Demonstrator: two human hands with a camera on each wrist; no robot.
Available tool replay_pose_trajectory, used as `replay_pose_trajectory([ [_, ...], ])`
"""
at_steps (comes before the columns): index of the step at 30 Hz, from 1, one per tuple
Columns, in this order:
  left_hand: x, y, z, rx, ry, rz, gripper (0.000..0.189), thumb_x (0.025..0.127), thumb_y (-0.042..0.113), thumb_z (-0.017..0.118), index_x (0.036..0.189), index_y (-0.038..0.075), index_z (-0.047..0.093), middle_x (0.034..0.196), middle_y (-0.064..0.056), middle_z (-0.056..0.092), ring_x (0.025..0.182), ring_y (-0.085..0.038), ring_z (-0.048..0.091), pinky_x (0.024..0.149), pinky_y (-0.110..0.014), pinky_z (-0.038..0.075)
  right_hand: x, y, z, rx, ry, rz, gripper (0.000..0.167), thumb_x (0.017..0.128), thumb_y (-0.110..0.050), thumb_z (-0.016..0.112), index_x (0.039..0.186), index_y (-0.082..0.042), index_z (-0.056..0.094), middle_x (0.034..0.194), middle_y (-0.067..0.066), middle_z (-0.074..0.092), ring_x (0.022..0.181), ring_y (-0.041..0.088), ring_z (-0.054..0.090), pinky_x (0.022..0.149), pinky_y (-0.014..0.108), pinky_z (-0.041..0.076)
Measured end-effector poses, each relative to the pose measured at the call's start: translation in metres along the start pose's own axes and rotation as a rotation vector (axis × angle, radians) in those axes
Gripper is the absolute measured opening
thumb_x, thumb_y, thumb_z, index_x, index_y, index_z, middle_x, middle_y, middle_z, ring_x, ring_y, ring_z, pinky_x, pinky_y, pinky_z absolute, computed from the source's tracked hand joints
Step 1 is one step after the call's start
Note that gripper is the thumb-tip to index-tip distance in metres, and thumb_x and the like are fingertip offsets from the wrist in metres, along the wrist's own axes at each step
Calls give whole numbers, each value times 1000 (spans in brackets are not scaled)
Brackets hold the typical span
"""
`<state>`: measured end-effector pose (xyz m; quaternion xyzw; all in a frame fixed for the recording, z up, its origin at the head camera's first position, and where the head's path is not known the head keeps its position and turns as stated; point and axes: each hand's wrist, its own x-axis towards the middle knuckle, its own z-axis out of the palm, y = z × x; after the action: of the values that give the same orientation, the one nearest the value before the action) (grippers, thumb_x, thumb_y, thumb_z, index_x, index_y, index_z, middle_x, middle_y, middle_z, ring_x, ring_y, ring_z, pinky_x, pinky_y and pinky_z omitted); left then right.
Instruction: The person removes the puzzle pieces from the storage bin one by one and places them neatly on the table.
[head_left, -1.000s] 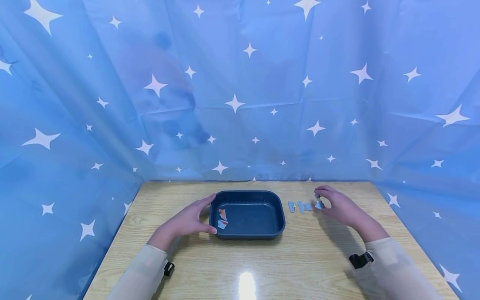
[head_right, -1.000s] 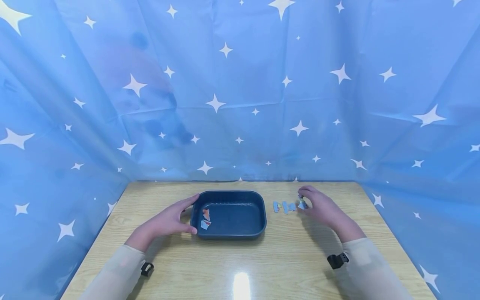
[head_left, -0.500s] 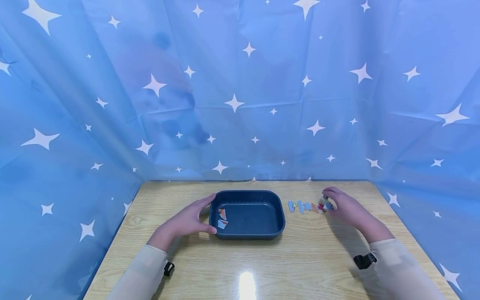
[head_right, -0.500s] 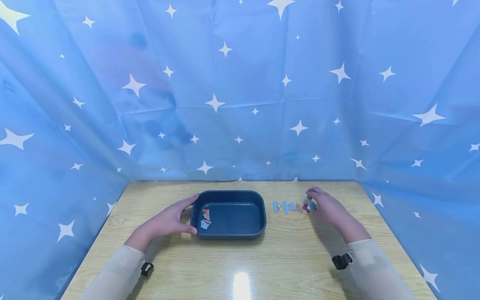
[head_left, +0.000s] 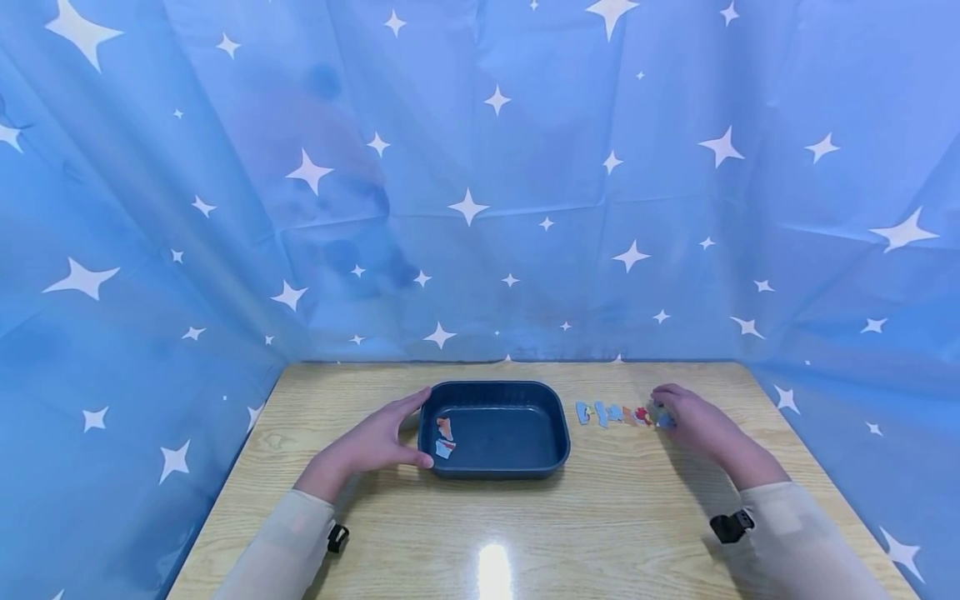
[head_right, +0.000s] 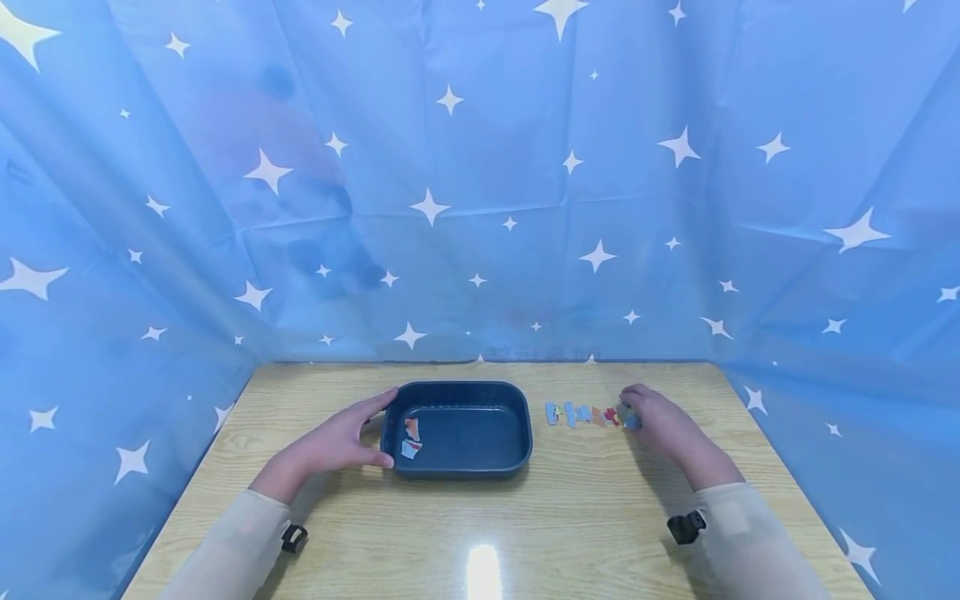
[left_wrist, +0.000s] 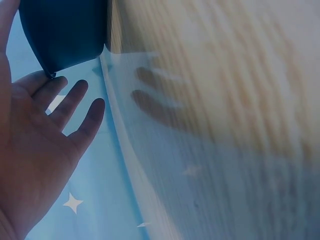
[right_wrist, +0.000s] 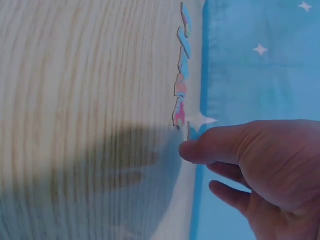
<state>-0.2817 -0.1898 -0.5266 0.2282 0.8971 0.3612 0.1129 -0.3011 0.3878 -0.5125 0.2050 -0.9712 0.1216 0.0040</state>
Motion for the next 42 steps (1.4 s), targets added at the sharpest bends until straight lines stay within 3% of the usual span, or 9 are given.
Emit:
replay_pose_trajectory([
  [17,1,-3,1,5,2,-6,123,83,54,96,178,24,24,182,-2,27,166,-36,28,131,-61,30,2,12,11,58,-35,-27,47,84,12,89,128,9,73,135,33,65,123,58,63,96,63,60],
  [25,0,-1,0,4,-3,-7,123,84,52,97,179,24,23,182,-2,26,166,-35,28,131,-60,29,5,15,9,98,-70,-24,50,86,12,86,132,14,69,137,37,63,123,60,63,96,64,60],
  [34,0,0,0,2,-3,-4,122,84,53,96,178,23,24,182,-3,28,166,-36,28,131,-61,29,7,16,3,158,-154,39,55,89,14,80,140,17,63,146,42,56,132,64,55,101,67,57],
  [42,0,-1,0,3,-2,-2,123,84,53,96,178,23,24,182,-4,28,166,-36,29,131,-61,29,5,20,3,217,-166,59,56,91,12,78,145,16,61,150,42,53,135,63,54,101,66,57],
])
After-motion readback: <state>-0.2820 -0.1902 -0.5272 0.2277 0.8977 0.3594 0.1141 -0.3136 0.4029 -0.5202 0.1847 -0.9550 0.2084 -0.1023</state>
